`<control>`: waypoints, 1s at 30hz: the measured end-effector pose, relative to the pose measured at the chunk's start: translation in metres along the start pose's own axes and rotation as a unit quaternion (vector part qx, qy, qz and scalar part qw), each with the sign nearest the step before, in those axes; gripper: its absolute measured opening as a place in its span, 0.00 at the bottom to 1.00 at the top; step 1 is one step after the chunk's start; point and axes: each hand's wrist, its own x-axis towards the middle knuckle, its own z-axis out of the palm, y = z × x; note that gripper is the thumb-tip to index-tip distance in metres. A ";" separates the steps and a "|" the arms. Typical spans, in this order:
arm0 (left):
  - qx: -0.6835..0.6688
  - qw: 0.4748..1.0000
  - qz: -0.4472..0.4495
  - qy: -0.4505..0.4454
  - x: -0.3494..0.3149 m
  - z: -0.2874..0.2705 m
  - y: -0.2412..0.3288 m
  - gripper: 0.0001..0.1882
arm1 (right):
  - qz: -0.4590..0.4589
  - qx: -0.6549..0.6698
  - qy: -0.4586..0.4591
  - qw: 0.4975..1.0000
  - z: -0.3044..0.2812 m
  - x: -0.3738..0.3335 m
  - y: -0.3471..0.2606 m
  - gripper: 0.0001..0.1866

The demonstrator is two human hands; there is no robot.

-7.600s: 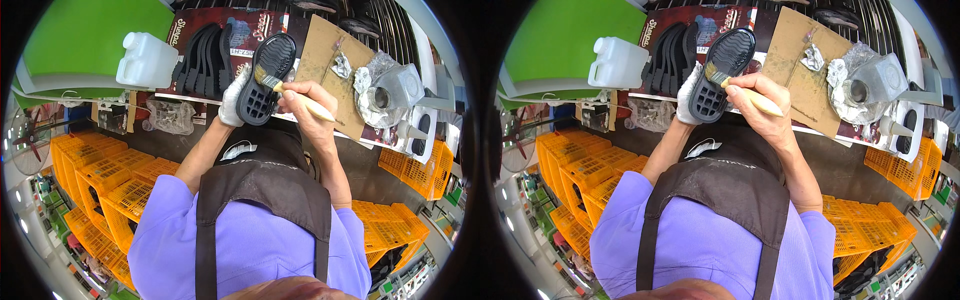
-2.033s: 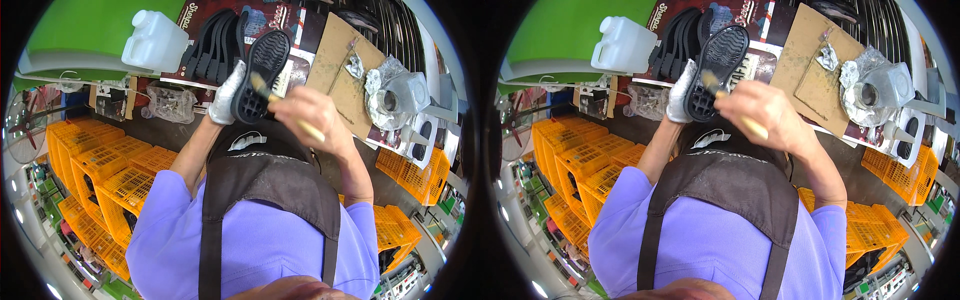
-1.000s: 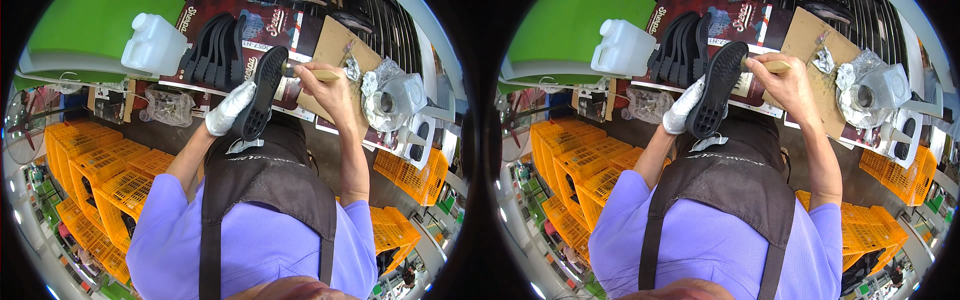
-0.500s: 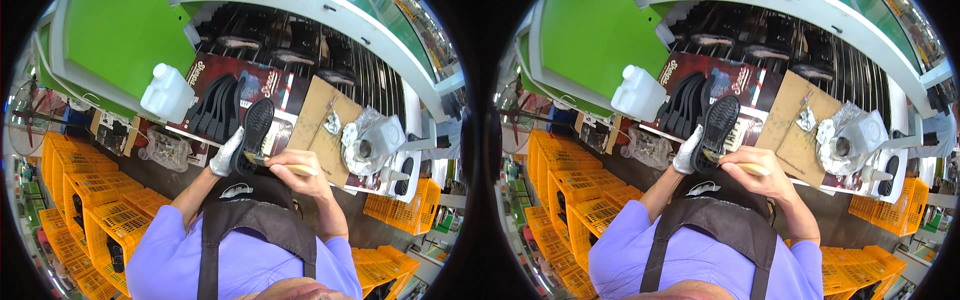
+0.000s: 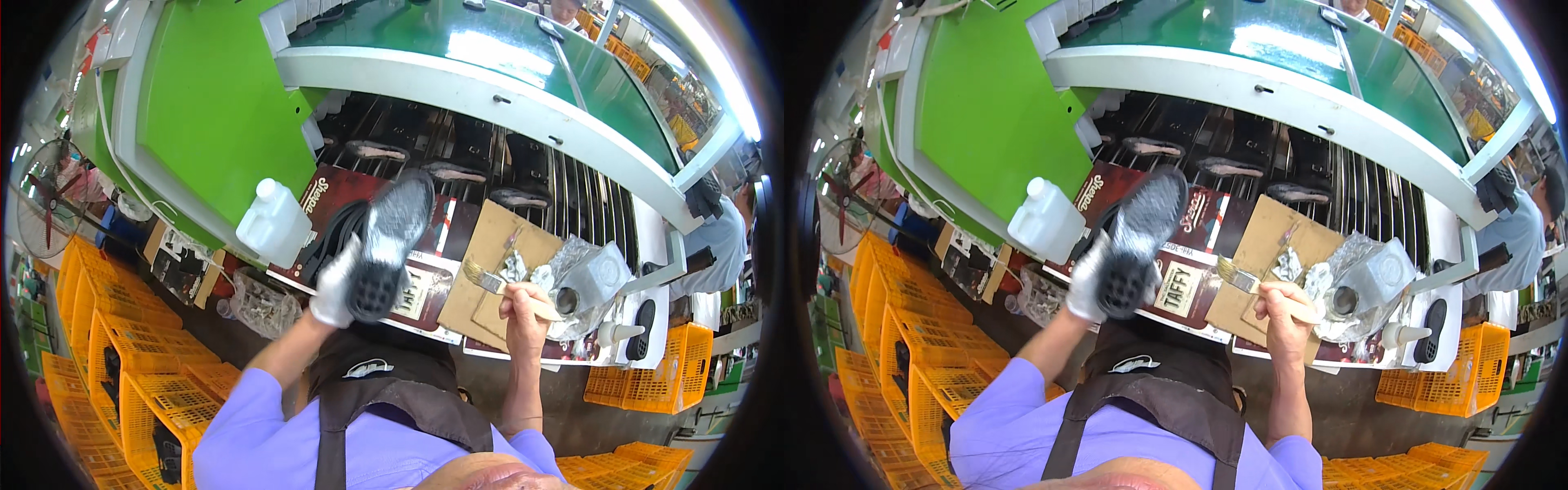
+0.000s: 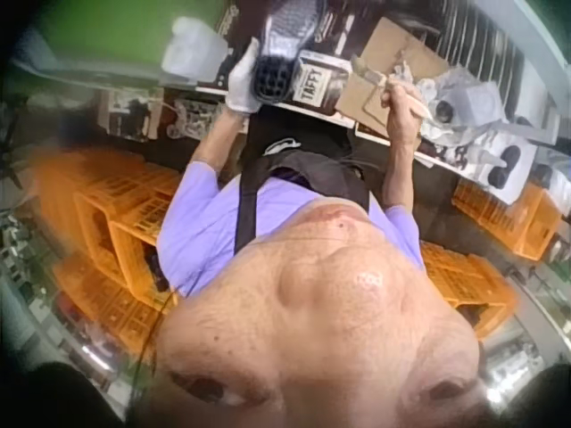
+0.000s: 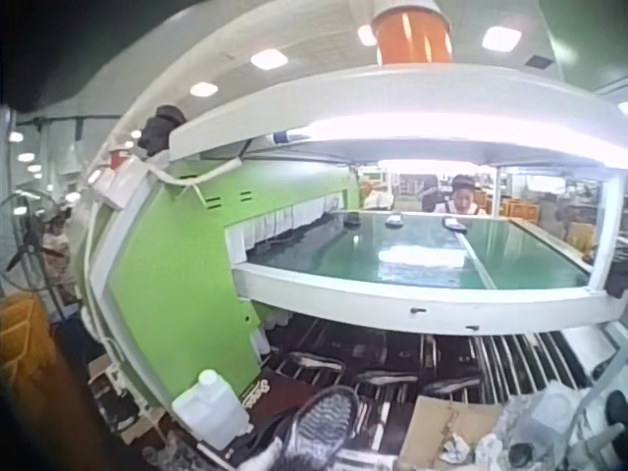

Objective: The person uses a paintbrush to apply a dark coating to the soles of black shoes. They repeatedly dip the brush into a container and paint the textured surface of the soles, handling the shoes one at a time and placing them on a workbench.

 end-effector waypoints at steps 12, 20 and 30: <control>0.115 0.937 0.266 0.193 0.292 -0.020 0.322 0.29 | 0.095 -0.050 -0.033 0.994 0.029 -0.010 0.003 0.10; 0.322 0.846 0.393 0.159 0.171 -0.066 0.124 0.18 | 0.135 -0.117 0.039 0.983 0.010 -0.027 0.019 0.11; 0.828 0.424 0.294 0.220 0.038 -0.084 -0.049 0.26 | 0.136 -0.112 0.032 0.984 0.012 -0.031 0.027 0.09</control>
